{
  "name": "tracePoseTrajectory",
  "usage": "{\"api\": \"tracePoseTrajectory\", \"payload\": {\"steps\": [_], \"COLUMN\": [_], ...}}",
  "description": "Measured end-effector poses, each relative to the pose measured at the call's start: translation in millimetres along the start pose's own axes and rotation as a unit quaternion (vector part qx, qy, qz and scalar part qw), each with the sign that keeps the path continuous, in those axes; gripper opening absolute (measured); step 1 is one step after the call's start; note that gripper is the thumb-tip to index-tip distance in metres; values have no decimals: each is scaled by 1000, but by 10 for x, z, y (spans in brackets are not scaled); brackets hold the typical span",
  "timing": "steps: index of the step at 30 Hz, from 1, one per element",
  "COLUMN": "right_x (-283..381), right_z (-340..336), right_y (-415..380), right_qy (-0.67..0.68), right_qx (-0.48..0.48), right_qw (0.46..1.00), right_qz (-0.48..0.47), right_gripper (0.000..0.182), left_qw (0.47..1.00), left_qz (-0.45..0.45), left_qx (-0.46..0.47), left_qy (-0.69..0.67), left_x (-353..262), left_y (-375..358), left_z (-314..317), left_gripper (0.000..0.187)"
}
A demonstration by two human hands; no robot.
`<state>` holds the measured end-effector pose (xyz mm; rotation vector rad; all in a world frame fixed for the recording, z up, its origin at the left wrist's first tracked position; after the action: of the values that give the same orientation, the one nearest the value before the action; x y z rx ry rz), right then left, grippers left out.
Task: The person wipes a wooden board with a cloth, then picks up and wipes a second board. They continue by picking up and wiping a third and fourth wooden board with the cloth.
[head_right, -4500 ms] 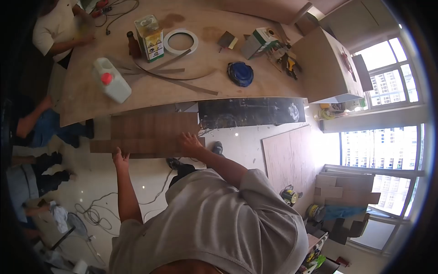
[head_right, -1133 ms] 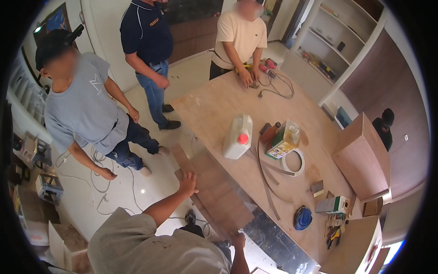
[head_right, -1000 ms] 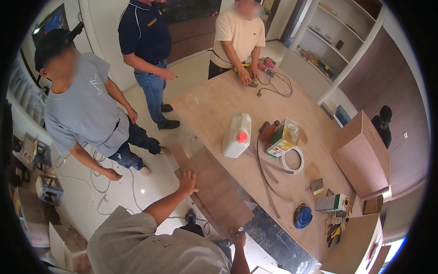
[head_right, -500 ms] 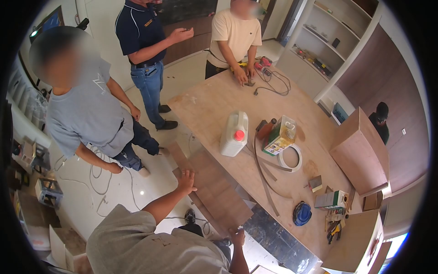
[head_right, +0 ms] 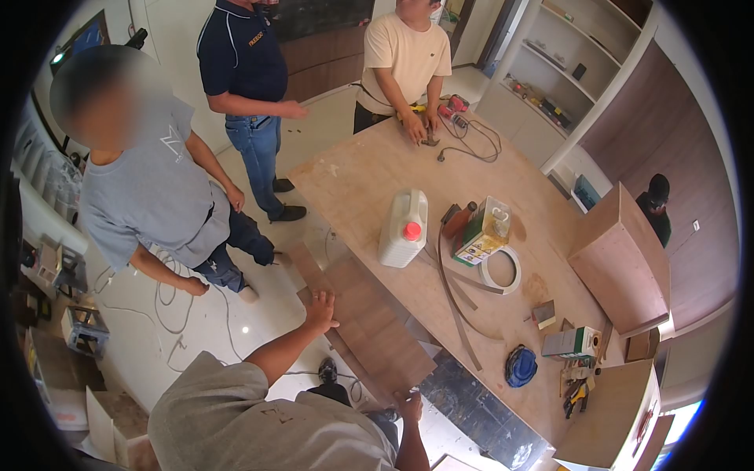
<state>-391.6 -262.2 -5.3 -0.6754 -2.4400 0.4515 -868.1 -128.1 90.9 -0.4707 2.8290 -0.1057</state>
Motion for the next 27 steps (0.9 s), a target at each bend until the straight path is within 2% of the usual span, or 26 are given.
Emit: {"api": "tracePoseTrajectory", "payload": {"steps": [13,16,27], "right_x": [-5,-100,-140], "right_z": [17,120,138], "right_y": [12,187,214], "right_qy": [-18,-8,-3], "right_qx": [19,-60,-45], "right_qw": [1000,990,991], "right_qz": [11,-127,-124], "right_gripper": [72,60,60], "left_qw": [1000,1000,1000], "left_qz": [-4,-2,-2], "left_qx": [12,10,5], "left_qy": [1,-2,3], "left_x": [-9,-22,-14], "left_y": [-8,-20,-19], "left_z": [-51,-90,-82], "left_gripper": [117,117,115]}}
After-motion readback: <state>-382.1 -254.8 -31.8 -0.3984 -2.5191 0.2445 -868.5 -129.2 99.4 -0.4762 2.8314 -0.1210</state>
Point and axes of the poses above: each hand's wrist, its own y-axis towards the middle knuckle, its own z-axis out of the palm, x = y × z, the point moved 9 cm from there along y, towards the middle knuckle, and after that the axes turned 10 degrees about -x, right-handed, at the moved point
